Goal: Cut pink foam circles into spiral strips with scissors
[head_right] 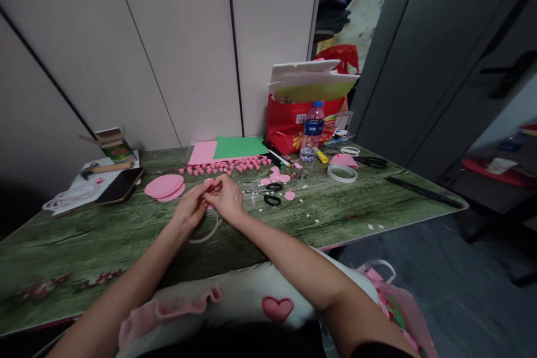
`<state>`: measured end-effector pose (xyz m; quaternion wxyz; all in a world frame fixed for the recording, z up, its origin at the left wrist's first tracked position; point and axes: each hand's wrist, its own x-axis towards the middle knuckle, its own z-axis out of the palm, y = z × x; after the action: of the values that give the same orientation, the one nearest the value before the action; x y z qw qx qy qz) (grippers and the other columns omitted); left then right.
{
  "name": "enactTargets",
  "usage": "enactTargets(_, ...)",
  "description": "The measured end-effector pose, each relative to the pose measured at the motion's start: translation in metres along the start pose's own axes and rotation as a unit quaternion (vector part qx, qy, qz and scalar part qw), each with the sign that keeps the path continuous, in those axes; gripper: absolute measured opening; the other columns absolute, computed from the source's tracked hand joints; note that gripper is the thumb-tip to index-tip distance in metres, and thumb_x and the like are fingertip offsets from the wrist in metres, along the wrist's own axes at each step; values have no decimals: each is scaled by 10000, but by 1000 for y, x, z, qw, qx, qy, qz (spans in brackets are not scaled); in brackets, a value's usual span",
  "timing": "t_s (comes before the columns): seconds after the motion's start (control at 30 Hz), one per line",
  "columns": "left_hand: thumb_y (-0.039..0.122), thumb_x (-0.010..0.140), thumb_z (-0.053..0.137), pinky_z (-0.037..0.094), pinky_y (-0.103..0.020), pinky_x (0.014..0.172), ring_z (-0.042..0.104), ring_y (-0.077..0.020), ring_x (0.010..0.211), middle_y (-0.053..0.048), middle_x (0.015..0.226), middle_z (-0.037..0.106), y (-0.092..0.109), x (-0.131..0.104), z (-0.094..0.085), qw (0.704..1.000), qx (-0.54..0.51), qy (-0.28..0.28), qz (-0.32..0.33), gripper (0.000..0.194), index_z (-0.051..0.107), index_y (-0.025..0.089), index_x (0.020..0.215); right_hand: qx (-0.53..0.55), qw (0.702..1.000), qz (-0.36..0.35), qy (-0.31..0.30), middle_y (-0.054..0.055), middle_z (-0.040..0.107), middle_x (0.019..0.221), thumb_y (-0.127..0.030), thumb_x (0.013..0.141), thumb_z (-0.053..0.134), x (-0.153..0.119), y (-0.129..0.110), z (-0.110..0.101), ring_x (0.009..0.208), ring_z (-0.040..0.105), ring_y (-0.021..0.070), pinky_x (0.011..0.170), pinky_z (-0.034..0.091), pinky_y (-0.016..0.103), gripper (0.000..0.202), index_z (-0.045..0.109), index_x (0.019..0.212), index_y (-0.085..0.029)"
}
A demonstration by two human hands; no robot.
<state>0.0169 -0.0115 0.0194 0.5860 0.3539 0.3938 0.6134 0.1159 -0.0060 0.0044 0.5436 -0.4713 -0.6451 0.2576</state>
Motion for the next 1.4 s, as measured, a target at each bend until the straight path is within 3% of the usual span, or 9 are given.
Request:
enactTargets(0.3, 191, 472, 749, 438, -225, 590, 579, -117, 589, -26, 631, 651, -1, 0, 0, 998, -46, 40, 3, 177, 642, 139, 604, -91, 995, -32, 9, -25, 618, 687, -290, 715, 547, -3, -5, -4, 628, 589, 131, 613, 427, 239, 101, 524, 773, -211)
enactTargets(0.63, 221, 419, 775, 438, -255, 703, 582, -105, 618, -14, 598, 644, -5, 1, 2, 993, -4, 61, 100, 229, 644, 118, 575, -65, 998, 3, 17, 5, 663, 681, -259, 714, 543, -2, 1, 1, 617, 625, 144, 625, 467, 254, 82, 587, 741, -195)
enactTargets(0.9, 217, 431, 768, 449, -258, 694, 586, -111, 618, -24, 616, 655, -7, 2, 1, 990, 14, 68, 119, 220, 651, 116, 588, -45, 999, 2, 19, 10, 656, 643, -239, 677, 548, -2, 0, 1, 607, 628, 152, 614, 474, 258, 59, 574, 681, -186)
enactTargets(1.13, 205, 491, 746, 463, -274, 708, 615, -138, 682, -49, 731, 687, -5, 0, 1, 986, 40, 48, 156, 289, 684, 134, 764, 69, 998, 12, -2, 6, 638, 593, -224, 633, 561, -1, 3, -1, 541, 618, 152, 554, 489, 260, 48, 553, 639, -177)
enactTargets(1.27, 206, 498, 739, 463, -283, 731, 617, -143, 694, -52, 728, 690, -6, 1, 0, 983, 56, 64, 166, 223, 689, 134, 702, 230, 969, 78, -45, 0, 626, 549, -250, 604, 595, 1, 6, -2, 507, 608, 149, 536, 504, 265, 94, 559, 637, -169)
enactTargets(1.4, 211, 515, 731, 464, -285, 742, 616, -143, 706, -53, 742, 693, -8, 3, -1, 982, 66, 52, 172, 213, 693, 145, 714, 309, 945, 102, -32, -10, 616, 518, -243, 571, 629, 3, 4, -5, 481, 591, 132, 560, 510, 264, 112, 578, 621, -157)
